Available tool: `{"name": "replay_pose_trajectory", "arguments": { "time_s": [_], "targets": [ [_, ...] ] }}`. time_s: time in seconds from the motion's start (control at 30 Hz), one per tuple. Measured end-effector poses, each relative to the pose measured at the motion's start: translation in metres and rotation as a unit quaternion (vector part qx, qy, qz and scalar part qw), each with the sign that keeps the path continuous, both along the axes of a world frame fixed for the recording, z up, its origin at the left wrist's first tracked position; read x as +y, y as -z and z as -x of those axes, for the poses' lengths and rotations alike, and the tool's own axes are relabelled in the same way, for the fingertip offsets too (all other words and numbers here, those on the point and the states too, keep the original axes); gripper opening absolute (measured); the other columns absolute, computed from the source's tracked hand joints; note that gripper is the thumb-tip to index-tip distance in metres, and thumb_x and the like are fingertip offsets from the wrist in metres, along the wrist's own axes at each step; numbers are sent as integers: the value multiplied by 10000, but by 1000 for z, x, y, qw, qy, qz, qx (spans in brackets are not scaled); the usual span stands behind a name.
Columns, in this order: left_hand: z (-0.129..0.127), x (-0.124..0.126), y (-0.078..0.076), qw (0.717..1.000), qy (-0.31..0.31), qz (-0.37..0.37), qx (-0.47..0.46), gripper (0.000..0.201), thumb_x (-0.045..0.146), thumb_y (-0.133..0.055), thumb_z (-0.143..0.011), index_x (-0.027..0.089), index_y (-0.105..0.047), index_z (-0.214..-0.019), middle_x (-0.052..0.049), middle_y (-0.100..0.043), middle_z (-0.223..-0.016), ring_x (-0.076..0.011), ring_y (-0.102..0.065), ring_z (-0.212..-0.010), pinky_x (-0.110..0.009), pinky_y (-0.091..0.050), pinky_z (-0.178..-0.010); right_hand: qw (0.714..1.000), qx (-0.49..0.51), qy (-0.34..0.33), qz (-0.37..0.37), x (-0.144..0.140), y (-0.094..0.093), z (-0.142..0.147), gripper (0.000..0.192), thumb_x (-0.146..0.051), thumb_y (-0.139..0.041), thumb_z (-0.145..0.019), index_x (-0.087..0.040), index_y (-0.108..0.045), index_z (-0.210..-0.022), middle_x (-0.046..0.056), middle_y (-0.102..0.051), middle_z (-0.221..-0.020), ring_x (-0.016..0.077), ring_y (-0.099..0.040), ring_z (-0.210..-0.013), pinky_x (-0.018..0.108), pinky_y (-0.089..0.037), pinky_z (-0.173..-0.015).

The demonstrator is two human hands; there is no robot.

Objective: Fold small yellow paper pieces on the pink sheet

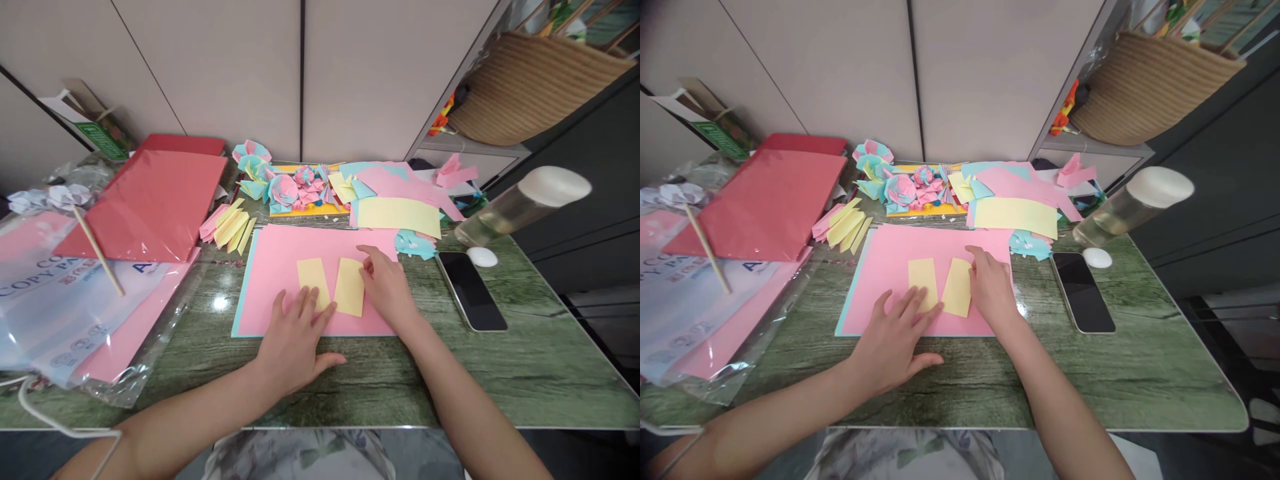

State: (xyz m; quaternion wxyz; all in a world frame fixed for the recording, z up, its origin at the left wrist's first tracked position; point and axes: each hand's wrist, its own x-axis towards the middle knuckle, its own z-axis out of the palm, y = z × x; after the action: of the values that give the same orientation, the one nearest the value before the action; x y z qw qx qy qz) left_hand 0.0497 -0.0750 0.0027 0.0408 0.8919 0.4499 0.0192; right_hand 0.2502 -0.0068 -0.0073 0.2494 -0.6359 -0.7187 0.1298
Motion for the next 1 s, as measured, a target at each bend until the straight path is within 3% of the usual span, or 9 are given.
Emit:
{"name": "replay_pose_trajectory", "arguments": {
  "time_s": [0.2, 0.37, 0.5, 0.6, 0.77, 0.9, 1.0],
  "targets": [
    [7, 6, -2, 998, 6, 40, -54, 659, 689, -314, -792, 292, -402, -1311, -144, -392, -1368, -336, -313, -1269, -615, -197, -963, 998, 60, 8, -7, 2, -1, -3, 407, -115, -418, -751, -232, -502, -1132, 10, -577, -803, 165, -546, -748, 308, -402, -719],
    [15, 14, -6, 994, 17, 85, -67, 580, 650, -296, -827, 331, -406, -1299, -119, -400, -1364, -302, -307, -1275, -599, -207, -967, 990, 123, 60, -23, 15, 3, -26, 351, -188, -450, -763, -199, -500, -1110, 16, -547, -809, 152, -542, -739, 303, -424, -709],
    [22, 25, -3, 996, 34, 56, -57, 502, 585, -295, -868, 328, -435, -1275, -80, -421, -1359, -262, -314, -1285, -552, -189, -1020, 984, 169, 57, -4, 22, 8, -38, 366, -210, -463, -748, -189, -501, -1112, 13, -543, -830, 122, -533, -648, 272, -443, -615],
    [30, 37, 0, 998, 22, 26, -47, 451, 533, -299, -893, 316, -451, -1257, -52, -430, -1363, -237, -321, -1290, -545, -145, -1049, 982, 185, 35, 7, 20, 9, -34, 340, -207, -469, -748, -204, -539, -1080, 51, -541, -1017, 123, -558, -742, 277, -464, -656],
    [43, 55, 0, 998, -44, -11, -45, 359, 391, -355, -913, 199, -535, -1157, -119, -437, -1347, -287, -314, -1289, -605, -89, -1035, 983, 176, -17, 48, 11, 7, -21, 253, -176, -540, -714, -221, -643, -941, 66, -527, -1130, 165, -550, -961, 322, -478, -789],
    [40, 52, -5, 997, -55, -24, -53, 299, 245, -412, -883, 162, -531, -1145, -127, -469, -1302, -263, -392, -1219, -511, -218, -1039, 982, 161, -51, 88, 5, 5, -15, 251, -171, -546, -734, -228, -655, -953, 63, -524, -1174, 164, -559, -988, 317, -494, -807],
    [28, 40, -4, 995, 19, -4, -93, 298, 276, -461, -866, 176, -523, -1140, -98, -533, -1205, -236, -475, -1089, -424, -370, -944, 980, 150, -69, 109, 1, 2, -13, 261, -157, -558, -730, -239, -661, -956, 53, -536, -1183, 181, -549, -1040, 324, -494, -832]
  ]
}}
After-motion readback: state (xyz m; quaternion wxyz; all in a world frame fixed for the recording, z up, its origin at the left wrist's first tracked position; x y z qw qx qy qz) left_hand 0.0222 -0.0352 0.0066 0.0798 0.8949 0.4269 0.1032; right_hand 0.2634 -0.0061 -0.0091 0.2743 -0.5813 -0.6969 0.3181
